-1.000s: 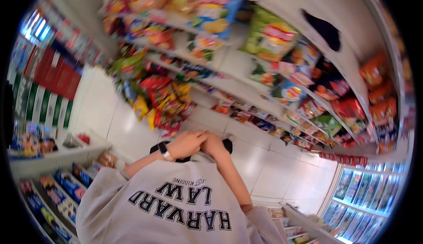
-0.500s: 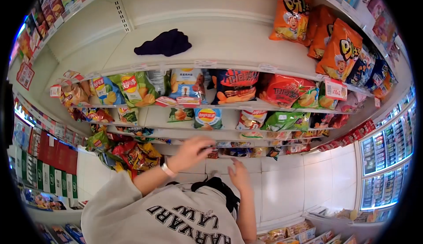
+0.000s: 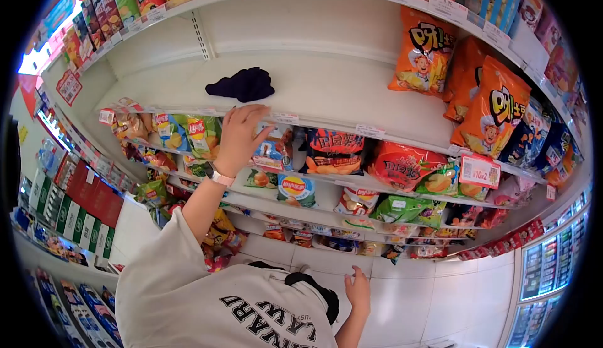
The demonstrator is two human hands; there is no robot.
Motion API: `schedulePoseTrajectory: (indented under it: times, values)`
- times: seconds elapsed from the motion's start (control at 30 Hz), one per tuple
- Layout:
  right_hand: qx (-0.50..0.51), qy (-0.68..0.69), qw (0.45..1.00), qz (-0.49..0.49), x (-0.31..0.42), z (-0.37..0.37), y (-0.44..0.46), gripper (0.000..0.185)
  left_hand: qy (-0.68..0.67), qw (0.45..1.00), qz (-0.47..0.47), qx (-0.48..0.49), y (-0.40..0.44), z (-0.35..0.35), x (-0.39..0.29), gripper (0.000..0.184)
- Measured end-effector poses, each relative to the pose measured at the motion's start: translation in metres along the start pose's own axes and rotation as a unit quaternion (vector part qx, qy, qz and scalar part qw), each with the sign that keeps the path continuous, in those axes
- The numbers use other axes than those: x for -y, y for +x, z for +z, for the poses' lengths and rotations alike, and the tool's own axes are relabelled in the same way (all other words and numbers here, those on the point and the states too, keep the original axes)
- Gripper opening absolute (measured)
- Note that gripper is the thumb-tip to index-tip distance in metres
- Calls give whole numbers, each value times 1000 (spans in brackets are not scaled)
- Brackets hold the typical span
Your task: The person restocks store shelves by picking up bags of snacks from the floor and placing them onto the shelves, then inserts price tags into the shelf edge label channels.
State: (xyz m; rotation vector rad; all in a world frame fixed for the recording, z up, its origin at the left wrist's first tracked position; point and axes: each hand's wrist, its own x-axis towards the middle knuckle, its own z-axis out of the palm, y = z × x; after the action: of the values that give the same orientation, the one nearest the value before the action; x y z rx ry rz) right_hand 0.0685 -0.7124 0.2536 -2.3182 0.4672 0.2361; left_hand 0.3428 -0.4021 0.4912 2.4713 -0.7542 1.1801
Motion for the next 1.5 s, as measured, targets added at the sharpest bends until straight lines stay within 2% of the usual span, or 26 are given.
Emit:
schedulePoseTrajectory:
  times: [0.27, 0.37, 0.47, 0.67, 0.77, 0.87, 1.07, 1.17, 1.27, 1.33, 1.4, 1.43, 1.47, 1.5]
  values:
    - [44, -11, 999, 10, 10, 14, -4, 41, 52, 998, 19, 6, -18, 4, -6, 47]
    - [34, -47, 998, 20, 11, 17, -1, 42, 68, 997, 27, -10, -17, 3, -4, 42]
    - [6, -53, 998, -21, 9, 24, 4, 41, 40, 999, 19, -18, -16, 4, 0, 38]
    - [-23, -53, 998, -19, 22, 22, 8, 41, 19, 1000, -5, 7, -5, -5, -2, 34]
    - [-19, -45, 999, -12, 21, 22, 3, 41, 41, 998, 33, -19, -3, -3, -2, 35]
    - [27, -44, 999, 2, 13, 21, -3, 42, 22, 999, 33, -10, -8, -1, -4, 35]
    - [24, -84, 996, 3, -9, 16, 3, 42, 16, 999, 22, -27, -7, 0, -7, 34]
    - [15, -101, 994, -36, 12, -3, 13, 42, 4, 1000, -2, -14, -4, 0, -9, 35]
    - [27, -121, 983, -138, 79, -41, 26, 41, 17, 1000, -1, -8, -2, 0, -8, 35]
    - [50, -57, 956, -283, 132, -75, 39, 36, 30, 999, 10, -13, -4, 1, -7, 36]
    - [36, -13, 927, -373, 194, -112, 51, 31, 36, 999, 22, -21, -9, 0, -5, 38]
    - [-8, -28, 905, -424, 223, -126, 61, 29, 39, 999, 25, -27, -10, -1, -4, 38]
    - [8, -4, 901, -434, 261, -142, 69, 25, 42, 998, 28, -33, -9, -4, -4, 39]
    - [-40, -3, 863, -503, 288, -148, 84, 22, 47, 998, 26, -37, -11, -6, -3, 39]
